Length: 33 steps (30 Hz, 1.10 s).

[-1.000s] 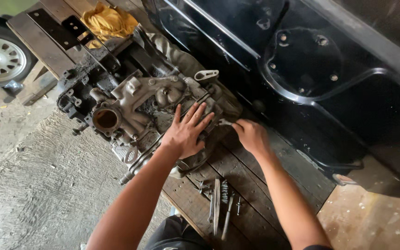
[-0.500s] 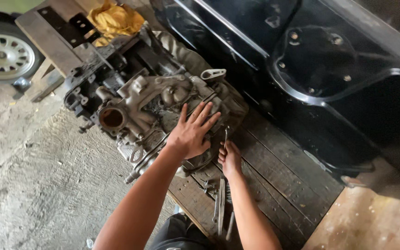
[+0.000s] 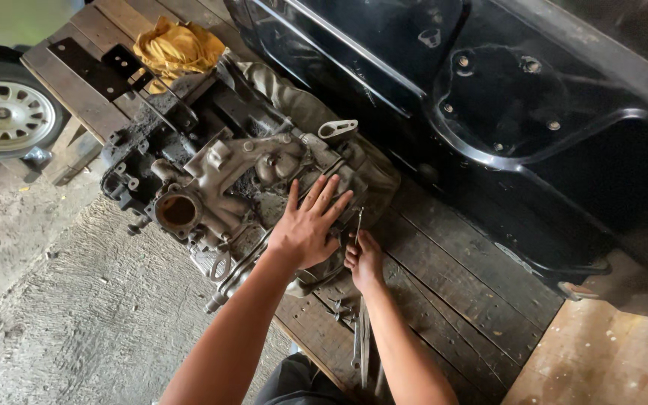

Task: The person uses a wrench to tighten bolts on a disassembled engine block resting on a wooden workbench. They repeatedly reposition the wrench and apply force to secure the fasteners.

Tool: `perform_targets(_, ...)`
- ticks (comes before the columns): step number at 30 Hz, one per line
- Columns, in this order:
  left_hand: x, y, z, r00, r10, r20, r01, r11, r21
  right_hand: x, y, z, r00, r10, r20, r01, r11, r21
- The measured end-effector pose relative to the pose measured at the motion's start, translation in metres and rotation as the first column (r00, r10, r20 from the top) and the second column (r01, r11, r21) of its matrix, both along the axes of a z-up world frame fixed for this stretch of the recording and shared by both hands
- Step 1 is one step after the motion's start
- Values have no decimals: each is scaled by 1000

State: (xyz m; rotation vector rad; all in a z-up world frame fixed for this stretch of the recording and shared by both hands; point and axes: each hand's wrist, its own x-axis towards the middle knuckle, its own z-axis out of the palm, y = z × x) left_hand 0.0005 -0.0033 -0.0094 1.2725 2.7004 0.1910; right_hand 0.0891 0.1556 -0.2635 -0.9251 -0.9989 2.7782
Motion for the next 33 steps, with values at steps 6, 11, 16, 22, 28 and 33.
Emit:
perform_targets(6,0,2,5,999,12,35,-9,997,-77,0,-8,0,999,-11,-52,10,1000,-25)
perform_targets(11,-2,4,10,998,13,68,-2,987,-159,-1,-12,-10,997,-26,-73,26,1000,-4)
perform_targets(16,-1,4,13,998,13,65,-3,989,-147,-6,-19,-13,995,-49,-89,48,999,-13)
perform_targets(22,-2,5,18,996,17,84,-1,982,-191,-13,-35,11,991,-101,-84,76,962,-261)
perform_targets(28,-1,6,16,997,14,80,2,981,-193,-18,-38,14,992,-93,-87,61,947,-316)
perform_targets(33,0,5,17,998,11,66,2,980,-199,-17,-22,-18,996,-75,-55,68,992,-110)
